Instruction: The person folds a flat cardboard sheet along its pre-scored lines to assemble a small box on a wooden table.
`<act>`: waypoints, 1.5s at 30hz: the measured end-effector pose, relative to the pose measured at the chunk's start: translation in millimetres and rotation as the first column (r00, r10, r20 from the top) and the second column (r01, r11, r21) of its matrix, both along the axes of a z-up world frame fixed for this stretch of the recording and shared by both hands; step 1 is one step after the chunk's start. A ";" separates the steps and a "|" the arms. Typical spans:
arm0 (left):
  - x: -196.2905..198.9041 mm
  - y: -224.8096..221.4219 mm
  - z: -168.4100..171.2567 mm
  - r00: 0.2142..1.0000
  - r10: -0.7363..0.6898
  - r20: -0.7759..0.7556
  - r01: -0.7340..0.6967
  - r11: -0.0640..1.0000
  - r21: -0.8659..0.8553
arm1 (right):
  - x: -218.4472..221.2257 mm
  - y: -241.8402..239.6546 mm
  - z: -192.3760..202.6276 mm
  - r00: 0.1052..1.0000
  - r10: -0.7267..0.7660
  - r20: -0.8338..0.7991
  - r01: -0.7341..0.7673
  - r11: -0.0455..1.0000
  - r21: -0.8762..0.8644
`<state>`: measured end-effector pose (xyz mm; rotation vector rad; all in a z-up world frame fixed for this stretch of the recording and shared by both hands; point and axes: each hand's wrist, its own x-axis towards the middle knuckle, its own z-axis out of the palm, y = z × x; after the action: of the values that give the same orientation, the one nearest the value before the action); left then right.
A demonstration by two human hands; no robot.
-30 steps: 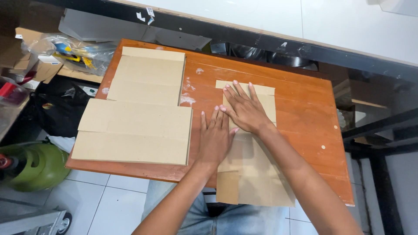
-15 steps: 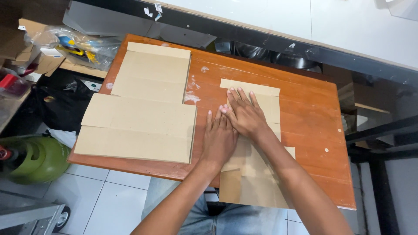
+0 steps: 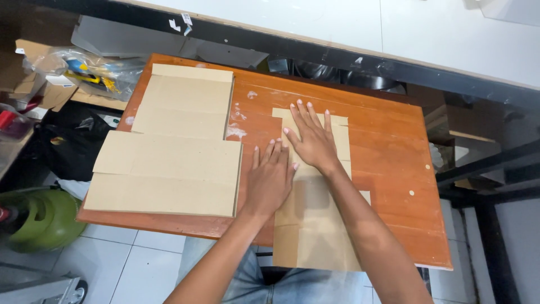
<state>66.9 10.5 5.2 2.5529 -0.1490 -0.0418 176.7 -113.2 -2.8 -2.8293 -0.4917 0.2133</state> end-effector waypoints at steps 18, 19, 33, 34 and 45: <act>105.8 6.8 -40.3 0.948 0.317 0.023 -0.307 0.931 -0.199 | 8.7 -11.3 -13.1 0.997 -0.081 0.018 0.074 0.965 0.250; 109.6 5.8 -36.9 0.948 0.317 0.024 -0.306 0.931 -0.199 | 10.5 -12.0 -13.2 0.997 -0.081 0.019 0.074 0.965 0.251; 171.9 22.2 -49.6 0.994 0.101 0.051 -0.105 0.991 0.087 | 14.8 -17.0 -15.3 1.000 -0.031 -0.001 0.030 0.960 0.280; 171.2 22.2 -48.2 0.994 0.097 0.052 -0.102 0.991 0.088 | 14.8 -17.9 -16.1 0.999 -0.035 0.000 0.033 0.959 0.281; 162.2 35.8 -26.0 0.982 0.184 -0.033 -0.184 0.920 -0.345 | 15.7 -22.1 -17.5 0.996 -0.048 0.077 0.018 0.937 0.348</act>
<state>229.1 46.3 -20.8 2.2019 0.0803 0.0530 192.4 -135.2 -20.4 -2.5045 -0.4487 -0.0028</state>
